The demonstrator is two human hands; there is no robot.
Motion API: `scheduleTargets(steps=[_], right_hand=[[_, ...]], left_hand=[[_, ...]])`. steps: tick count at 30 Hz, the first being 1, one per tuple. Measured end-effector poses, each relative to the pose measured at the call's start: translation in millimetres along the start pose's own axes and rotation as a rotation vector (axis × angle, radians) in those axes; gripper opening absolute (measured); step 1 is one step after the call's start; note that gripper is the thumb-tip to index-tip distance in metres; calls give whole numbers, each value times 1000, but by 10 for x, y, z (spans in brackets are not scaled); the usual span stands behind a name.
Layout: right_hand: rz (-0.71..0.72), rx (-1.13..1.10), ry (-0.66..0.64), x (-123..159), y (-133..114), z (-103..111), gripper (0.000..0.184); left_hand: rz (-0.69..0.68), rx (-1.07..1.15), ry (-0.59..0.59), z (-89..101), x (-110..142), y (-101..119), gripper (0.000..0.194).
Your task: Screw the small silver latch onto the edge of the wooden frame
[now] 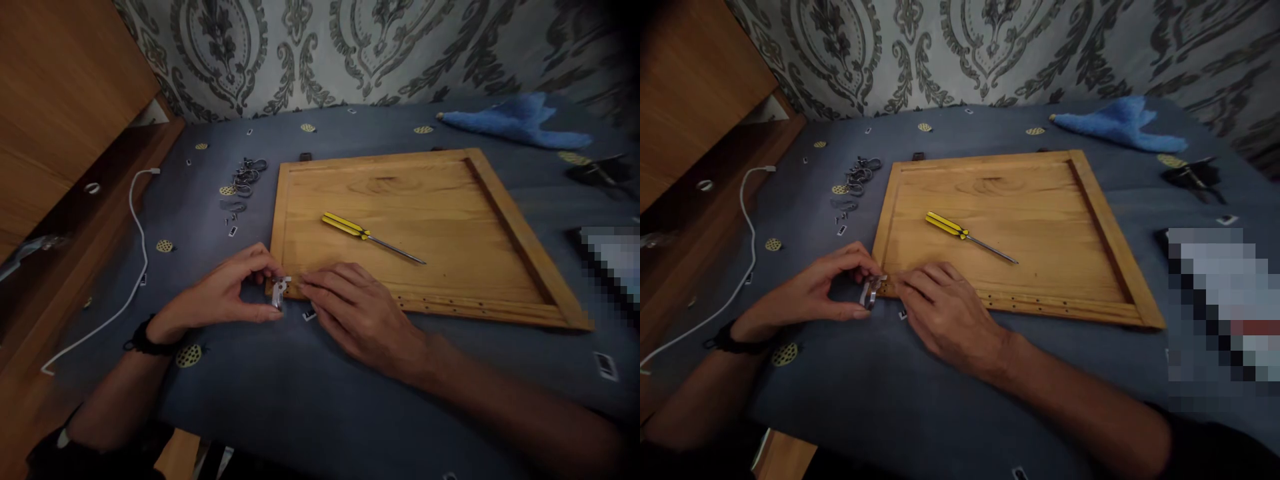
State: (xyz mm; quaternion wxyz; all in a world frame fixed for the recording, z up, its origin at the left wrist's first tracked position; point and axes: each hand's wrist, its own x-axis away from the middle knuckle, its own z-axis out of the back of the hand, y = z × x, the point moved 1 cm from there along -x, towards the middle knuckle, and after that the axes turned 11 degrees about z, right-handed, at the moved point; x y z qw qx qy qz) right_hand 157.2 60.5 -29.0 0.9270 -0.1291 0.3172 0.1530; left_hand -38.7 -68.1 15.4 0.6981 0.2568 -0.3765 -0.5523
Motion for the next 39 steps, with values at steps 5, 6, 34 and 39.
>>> scheduleTargets(steps=[5, 6, 34, 39], right_hand=[[6, 1, -2, -14, -9, 7, 23], [11, 2, 6, -17, -11, 8, 22], [33, 2, 24, -40, -28, 19, 20], [46, 12, 22, -48, -31, 6, 21]], left_hand=[[-22, -93, -5, -58, 9, 19, 37], [-22, -117, -2, -66, 10, 21, 38], [-40, -261, 31, -111, 17, 45, 43], [-67, -251, 39, -117, 9, 51, 41]])
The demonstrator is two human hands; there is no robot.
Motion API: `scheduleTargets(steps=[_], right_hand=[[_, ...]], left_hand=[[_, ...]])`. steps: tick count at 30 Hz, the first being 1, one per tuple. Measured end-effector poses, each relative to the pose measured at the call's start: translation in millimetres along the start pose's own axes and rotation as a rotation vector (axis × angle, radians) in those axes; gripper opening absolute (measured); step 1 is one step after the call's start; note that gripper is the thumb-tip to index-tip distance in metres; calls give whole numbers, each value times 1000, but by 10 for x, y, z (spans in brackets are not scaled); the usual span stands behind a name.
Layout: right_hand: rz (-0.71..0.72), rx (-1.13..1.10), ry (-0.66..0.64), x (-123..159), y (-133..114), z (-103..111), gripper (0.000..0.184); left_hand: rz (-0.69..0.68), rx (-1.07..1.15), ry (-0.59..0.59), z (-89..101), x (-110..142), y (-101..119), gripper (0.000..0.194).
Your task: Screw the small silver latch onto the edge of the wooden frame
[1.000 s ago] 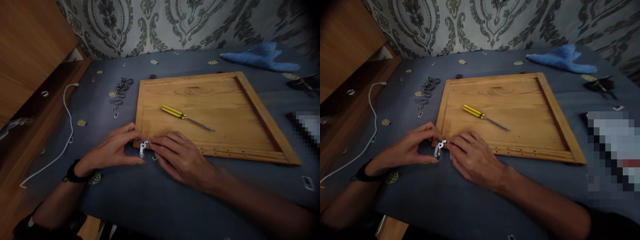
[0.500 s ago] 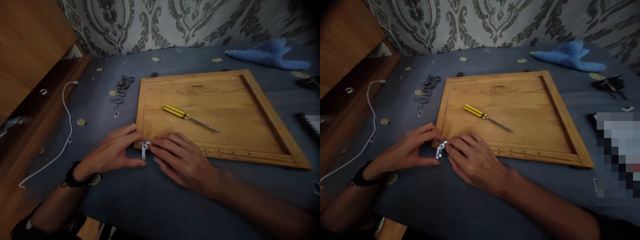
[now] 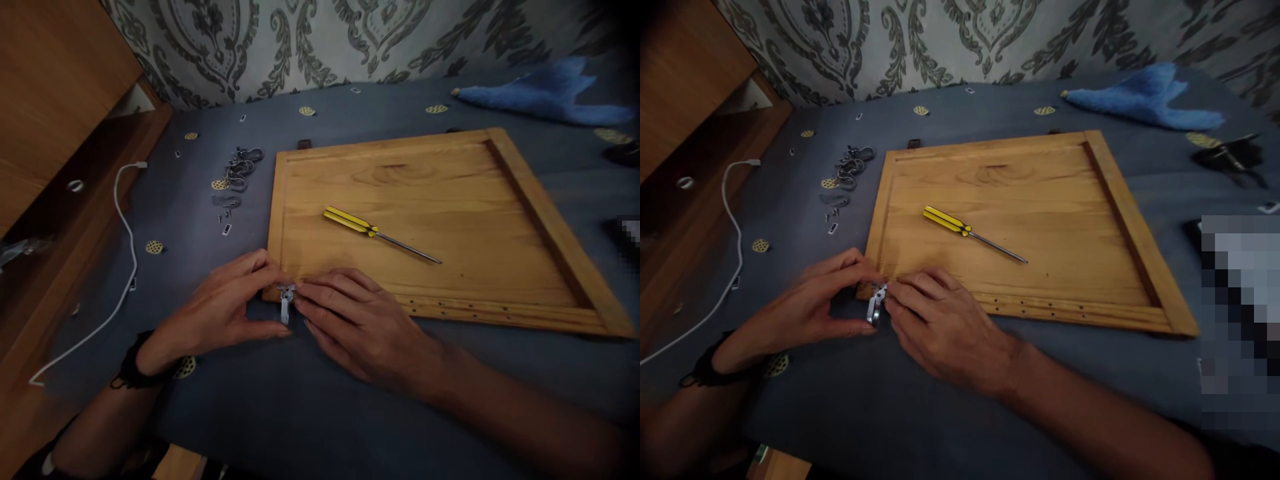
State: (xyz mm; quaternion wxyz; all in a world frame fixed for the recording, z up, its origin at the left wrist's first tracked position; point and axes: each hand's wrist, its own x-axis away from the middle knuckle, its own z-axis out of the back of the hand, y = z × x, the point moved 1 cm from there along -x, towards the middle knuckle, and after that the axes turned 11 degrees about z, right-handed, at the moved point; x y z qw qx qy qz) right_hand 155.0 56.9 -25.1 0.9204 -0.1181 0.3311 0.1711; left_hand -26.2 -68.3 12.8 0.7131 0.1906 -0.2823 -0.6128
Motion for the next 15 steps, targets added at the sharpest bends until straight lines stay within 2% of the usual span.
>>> scheduleTargets(steps=[15], right_hand=[[-8, 16, -14, 2, 1, -3, 23]], left_hand=[[4, -25, -9, 2, 2, 30, 39]])
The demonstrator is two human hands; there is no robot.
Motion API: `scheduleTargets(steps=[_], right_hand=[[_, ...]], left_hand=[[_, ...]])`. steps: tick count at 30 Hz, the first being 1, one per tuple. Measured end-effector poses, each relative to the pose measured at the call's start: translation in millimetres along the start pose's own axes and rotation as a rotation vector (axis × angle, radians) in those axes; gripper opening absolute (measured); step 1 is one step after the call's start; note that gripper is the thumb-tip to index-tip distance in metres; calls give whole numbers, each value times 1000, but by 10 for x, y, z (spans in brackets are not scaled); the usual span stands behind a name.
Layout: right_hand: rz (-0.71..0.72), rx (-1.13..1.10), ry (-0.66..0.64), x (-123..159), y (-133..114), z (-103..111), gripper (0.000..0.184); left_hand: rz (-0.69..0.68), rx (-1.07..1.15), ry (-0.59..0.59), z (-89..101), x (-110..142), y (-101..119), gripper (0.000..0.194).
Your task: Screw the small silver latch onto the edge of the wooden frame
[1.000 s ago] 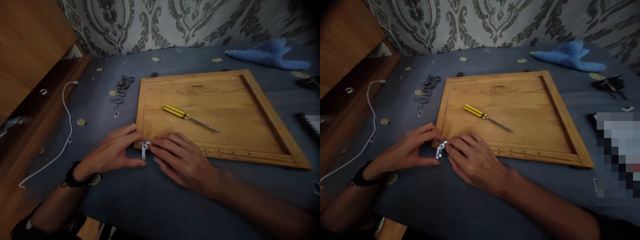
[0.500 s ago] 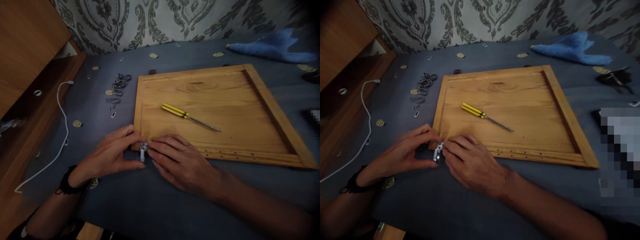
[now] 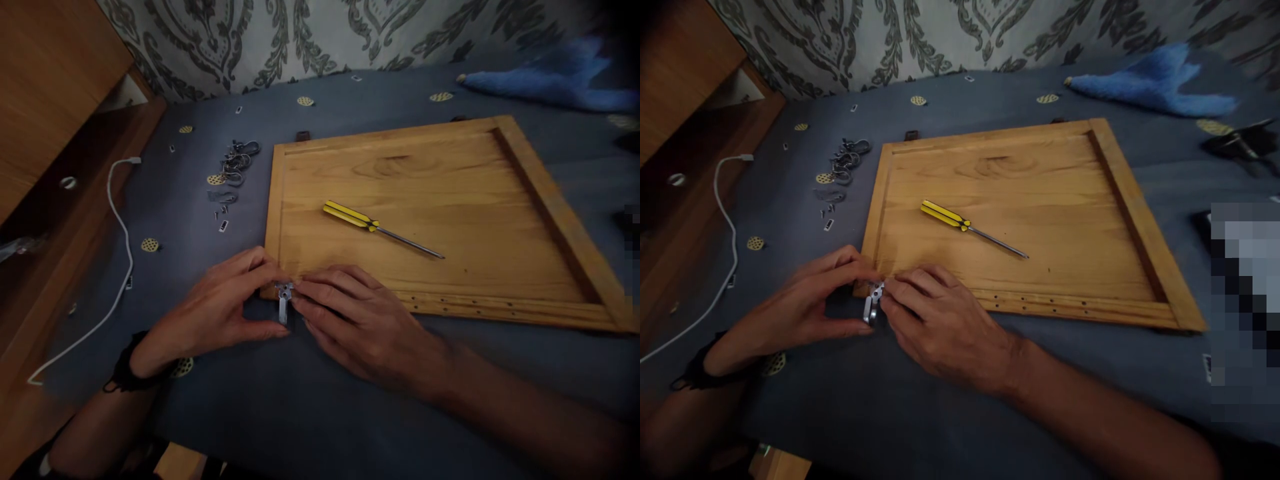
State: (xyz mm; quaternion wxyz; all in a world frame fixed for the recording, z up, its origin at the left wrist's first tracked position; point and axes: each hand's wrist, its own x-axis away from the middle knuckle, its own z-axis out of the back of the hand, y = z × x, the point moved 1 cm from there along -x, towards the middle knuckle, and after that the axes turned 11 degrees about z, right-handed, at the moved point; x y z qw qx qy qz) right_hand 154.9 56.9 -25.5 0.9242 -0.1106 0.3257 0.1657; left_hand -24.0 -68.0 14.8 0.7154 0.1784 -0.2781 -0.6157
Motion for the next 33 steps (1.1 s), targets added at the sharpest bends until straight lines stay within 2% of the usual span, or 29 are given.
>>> scheduleTargets(steps=[10, 20, 33], right_hand=[[12, -1, -54, 5, 8, 1, 27], [26, -31, -10, 28, 5, -21, 21], [20, -26, -45, 7, 21, -3, 24]], left_hand=[[-8, -9, 1, -5, -4, -16, 40], [-12, -20, -3, -1, -6, -20, 41], [-6, 9, -7, 7, -17, -12, 41]])
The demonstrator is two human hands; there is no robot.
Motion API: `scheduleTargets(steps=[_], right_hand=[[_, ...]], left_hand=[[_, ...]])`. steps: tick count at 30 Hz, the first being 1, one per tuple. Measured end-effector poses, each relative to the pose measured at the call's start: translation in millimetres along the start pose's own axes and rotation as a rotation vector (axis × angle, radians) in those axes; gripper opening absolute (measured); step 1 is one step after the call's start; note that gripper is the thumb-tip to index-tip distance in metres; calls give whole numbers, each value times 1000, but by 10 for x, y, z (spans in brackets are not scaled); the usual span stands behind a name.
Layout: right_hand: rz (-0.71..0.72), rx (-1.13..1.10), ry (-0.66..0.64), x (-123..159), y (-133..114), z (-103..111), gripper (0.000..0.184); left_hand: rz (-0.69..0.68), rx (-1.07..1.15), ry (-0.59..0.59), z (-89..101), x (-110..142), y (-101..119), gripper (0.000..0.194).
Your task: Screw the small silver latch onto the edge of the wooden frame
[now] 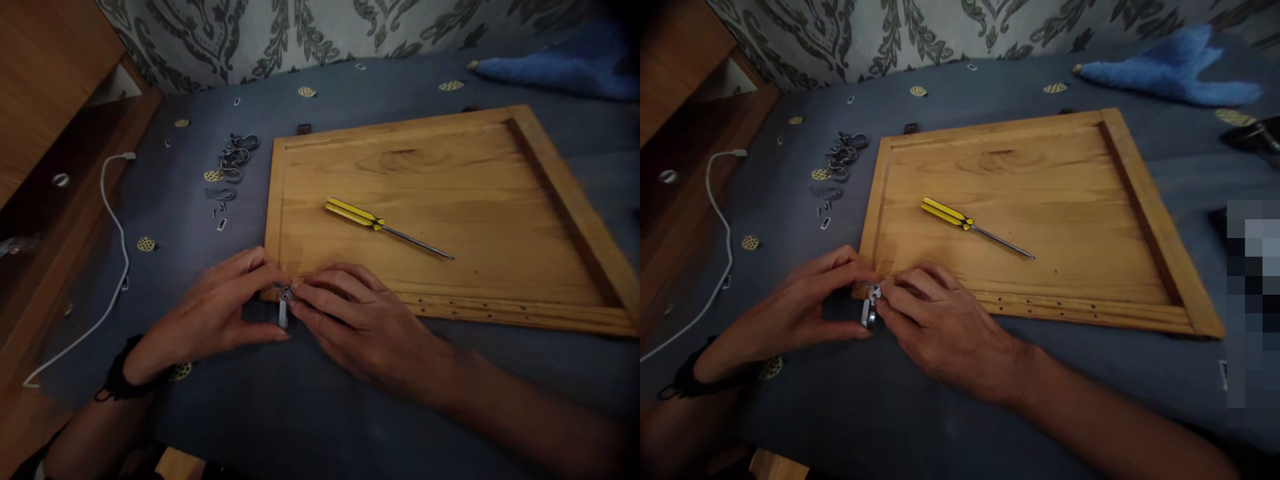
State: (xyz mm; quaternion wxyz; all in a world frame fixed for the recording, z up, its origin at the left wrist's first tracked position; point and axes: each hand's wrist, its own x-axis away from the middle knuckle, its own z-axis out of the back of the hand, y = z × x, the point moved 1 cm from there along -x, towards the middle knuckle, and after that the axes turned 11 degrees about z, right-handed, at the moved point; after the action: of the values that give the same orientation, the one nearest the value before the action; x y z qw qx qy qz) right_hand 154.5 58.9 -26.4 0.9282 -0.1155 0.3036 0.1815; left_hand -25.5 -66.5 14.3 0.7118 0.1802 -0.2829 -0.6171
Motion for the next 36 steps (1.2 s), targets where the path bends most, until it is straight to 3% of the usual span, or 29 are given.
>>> scheduleTargets(steps=[22, 30, 36], right_hand=[[-5, -2, -24, 7, -2, 3, 25], [6, 9, -29, 7, -3, -10, 27], [-3, -2, -31, 17, -6, -22, 24]], left_hand=[[4, 22, -8, -8, 9, -20, 41], [30, 30, -35, 18, 33, -57, 53], [26, -10, -34, 15, 20, -39, 48]])
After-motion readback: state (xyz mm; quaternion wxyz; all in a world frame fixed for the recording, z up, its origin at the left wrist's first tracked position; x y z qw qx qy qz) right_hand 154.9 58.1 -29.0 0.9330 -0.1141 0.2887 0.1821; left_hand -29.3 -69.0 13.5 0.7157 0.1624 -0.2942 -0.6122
